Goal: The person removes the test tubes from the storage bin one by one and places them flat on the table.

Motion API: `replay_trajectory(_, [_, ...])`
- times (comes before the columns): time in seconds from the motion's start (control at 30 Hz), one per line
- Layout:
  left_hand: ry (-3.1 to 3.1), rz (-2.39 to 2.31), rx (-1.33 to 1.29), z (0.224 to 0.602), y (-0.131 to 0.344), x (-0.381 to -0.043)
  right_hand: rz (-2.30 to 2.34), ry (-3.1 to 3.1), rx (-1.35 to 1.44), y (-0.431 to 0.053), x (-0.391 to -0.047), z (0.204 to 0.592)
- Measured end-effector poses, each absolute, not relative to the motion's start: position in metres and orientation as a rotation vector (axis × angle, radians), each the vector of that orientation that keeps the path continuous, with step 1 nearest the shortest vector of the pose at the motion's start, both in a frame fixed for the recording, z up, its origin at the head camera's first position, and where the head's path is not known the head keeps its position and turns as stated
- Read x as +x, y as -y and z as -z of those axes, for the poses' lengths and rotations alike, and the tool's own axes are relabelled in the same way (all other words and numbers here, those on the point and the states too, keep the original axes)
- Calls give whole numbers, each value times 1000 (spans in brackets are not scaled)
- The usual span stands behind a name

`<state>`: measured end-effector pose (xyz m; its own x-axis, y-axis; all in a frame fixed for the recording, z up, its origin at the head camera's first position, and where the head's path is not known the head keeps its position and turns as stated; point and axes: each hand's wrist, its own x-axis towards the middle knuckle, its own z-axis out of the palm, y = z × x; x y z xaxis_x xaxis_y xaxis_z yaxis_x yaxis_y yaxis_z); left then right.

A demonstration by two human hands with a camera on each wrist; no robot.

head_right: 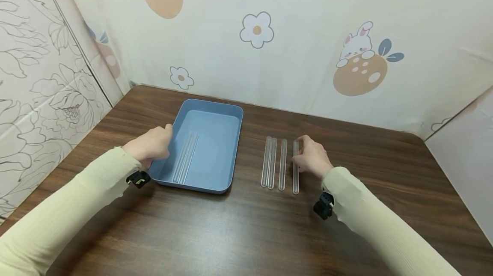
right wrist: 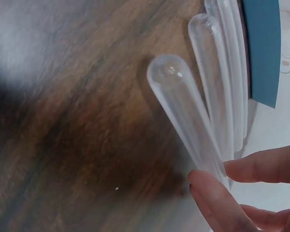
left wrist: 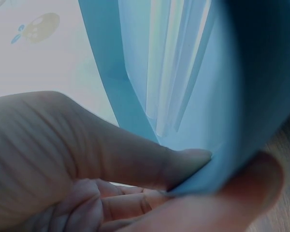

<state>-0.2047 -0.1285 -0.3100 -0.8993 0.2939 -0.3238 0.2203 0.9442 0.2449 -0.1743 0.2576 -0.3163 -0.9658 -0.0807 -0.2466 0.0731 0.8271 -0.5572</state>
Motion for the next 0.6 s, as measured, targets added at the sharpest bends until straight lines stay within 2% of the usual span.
replay_trajectory(0.6, [-2730,-288,368,308,128,-203,782,-2796,-36,-259,-177,325])
